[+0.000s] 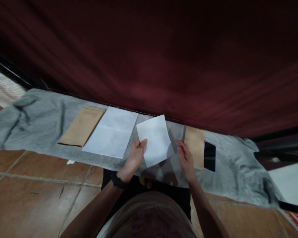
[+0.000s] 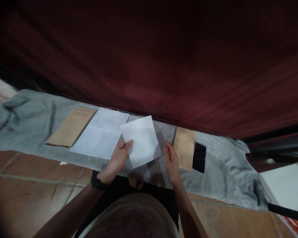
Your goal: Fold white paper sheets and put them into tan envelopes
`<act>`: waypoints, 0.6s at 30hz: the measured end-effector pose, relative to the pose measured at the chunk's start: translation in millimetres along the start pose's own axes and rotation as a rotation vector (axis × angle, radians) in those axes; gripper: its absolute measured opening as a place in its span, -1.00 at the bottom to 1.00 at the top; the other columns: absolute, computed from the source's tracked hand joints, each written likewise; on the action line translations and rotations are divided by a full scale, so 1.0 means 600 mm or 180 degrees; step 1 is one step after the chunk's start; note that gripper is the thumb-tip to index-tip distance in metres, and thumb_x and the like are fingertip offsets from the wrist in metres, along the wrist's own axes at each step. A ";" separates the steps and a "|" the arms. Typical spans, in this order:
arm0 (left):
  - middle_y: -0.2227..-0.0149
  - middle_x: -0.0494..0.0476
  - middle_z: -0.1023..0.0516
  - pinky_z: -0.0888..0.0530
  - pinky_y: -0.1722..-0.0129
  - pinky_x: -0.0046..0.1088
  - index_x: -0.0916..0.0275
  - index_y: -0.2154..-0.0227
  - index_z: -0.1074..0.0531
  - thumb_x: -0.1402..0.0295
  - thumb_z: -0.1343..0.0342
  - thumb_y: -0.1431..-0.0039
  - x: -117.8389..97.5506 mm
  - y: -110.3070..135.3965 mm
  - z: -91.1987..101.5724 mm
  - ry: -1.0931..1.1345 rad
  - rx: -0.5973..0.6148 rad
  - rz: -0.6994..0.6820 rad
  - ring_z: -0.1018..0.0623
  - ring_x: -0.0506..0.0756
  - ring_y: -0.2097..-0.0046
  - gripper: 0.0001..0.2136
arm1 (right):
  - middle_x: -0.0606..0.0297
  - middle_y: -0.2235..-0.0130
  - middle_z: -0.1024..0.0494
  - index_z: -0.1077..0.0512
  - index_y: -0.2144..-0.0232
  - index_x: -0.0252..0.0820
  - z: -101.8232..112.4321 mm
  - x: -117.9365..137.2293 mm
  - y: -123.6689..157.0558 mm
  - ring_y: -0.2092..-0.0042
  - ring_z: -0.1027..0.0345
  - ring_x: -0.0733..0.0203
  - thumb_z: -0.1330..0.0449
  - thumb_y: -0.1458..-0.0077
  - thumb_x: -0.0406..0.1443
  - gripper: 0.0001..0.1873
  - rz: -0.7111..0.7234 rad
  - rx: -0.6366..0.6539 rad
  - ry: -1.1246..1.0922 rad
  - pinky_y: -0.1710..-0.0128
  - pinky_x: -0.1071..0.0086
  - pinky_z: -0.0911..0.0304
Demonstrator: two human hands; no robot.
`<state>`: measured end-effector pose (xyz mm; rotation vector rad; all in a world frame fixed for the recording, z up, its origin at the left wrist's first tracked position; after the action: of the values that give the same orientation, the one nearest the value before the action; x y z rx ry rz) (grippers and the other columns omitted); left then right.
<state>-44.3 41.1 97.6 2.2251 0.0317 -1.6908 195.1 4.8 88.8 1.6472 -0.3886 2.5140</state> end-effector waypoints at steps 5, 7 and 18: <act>0.31 0.13 -0.64 -0.54 0.26 -0.31 0.24 0.27 -0.51 0.24 -0.33 0.10 0.069 0.004 0.003 0.0462 -0.0054 0.0381 -0.62 0.16 0.27 -0.70 | 0.15 -0.02 -0.57 -0.39 -0.20 -0.10 -0.039 -0.052 0.035 -0.02 -0.47 0.03 -0.15 -0.24 0.00 -0.44 -0.0634 0.0126 -0.0316 -0.03 0.14 -0.43; 0.27 0.13 -0.65 -0.54 0.26 -0.32 0.23 0.29 -0.48 0.22 -0.33 0.12 0.090 0.013 0.004 0.0605 -0.0156 0.0417 -0.62 0.13 0.28 -0.68 | 0.20 0.08 -0.57 -0.32 -0.24 -0.09 -0.050 -0.073 0.044 0.09 -0.50 0.06 -0.22 -0.18 0.01 -0.34 -0.0981 -0.0010 -0.0722 0.14 0.19 -0.50; 0.31 0.07 -0.64 -0.50 0.33 -0.40 0.22 0.26 -0.51 0.32 -0.34 0.18 0.102 -0.027 0.024 0.0308 -0.0154 0.0253 -0.57 0.08 0.34 -0.66 | 0.35 0.39 -0.56 -0.52 0.21 -0.11 -0.074 -0.089 0.038 0.40 -0.48 0.15 -0.42 0.14 0.00 -0.52 -0.1584 0.0116 -0.1386 0.41 0.28 -0.49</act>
<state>-43.8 40.8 32.3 2.2402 0.0077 -1.5245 172.2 -2.7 20.0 2.0006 0.0402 1.8165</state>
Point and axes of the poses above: each hand's wrist, its own y-axis away from the middle knuckle, its own z-axis out of the back of the hand, x = y × z, the point moved 3 cm from there along -y, towards the middle knuckle
